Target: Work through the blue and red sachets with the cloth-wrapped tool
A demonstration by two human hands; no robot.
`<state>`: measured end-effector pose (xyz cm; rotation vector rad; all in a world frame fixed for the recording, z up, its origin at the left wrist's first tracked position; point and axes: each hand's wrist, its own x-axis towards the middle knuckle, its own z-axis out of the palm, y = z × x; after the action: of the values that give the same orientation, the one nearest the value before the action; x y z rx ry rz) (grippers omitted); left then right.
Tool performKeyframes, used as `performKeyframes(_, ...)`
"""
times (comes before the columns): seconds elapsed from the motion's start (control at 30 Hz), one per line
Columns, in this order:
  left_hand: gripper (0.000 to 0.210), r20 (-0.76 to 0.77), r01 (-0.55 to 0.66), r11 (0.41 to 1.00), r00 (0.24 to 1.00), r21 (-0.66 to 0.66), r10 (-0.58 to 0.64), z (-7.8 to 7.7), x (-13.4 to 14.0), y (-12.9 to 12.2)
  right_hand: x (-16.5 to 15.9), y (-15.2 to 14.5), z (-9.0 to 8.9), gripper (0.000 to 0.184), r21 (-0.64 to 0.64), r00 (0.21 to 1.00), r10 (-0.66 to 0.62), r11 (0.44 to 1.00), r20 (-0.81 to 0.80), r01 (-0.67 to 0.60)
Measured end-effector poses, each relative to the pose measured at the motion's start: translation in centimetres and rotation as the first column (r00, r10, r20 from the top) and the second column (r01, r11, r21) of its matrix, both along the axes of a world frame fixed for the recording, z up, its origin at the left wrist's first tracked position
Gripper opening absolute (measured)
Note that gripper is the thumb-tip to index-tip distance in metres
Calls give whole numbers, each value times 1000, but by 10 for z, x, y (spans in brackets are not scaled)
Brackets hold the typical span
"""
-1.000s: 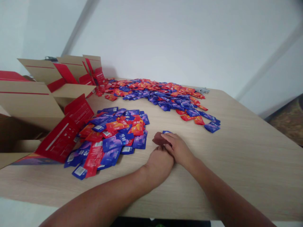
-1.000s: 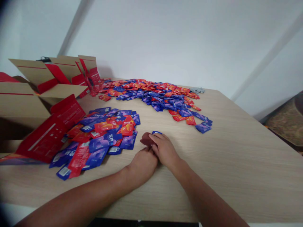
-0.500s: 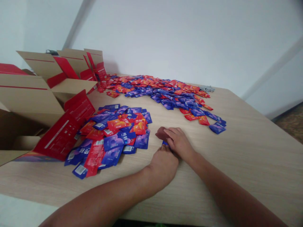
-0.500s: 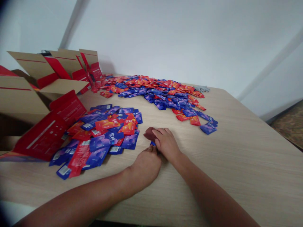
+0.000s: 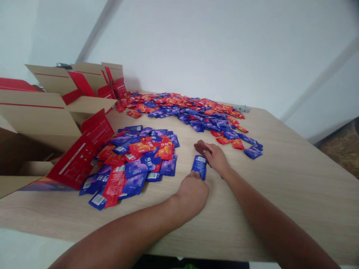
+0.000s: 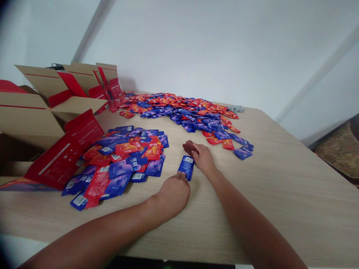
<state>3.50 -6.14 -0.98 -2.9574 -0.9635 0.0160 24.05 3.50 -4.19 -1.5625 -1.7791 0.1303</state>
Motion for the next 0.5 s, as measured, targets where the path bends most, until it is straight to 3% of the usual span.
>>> performKeyframes(0.1, 26, -5, -6, 1000, 1000, -16, 6, 6, -1, 1, -3, -23, -3, 42, 49, 969, 25, 999, -245, -13)
performKeyframes(0.17, 26, -3, -24, 999, 1000, -43, 23, 10, 0, 1, -8, -44, -4, 41, 51, 954, 62, 997, -294, -49)
performKeyframes(0.33, 30, 25, -53, 994, 998, -101, 56, 16, 1, 0, -21, -80, 2, 43, 37, 946, 323, 945, 35, -324)
performKeyframes(0.4, 31, 18, -64, 993, 998, -101, 66, 17, 1, 0, -23, -78, 5, 45, 6, 939, 327, 944, 106, -330)
performKeyframes(0.5, 31, -10, -55, 994, 998, -92, 55, 19, 0, -1, -19, -60, 5, 45, 9, 964, 235, 971, 120, -238)
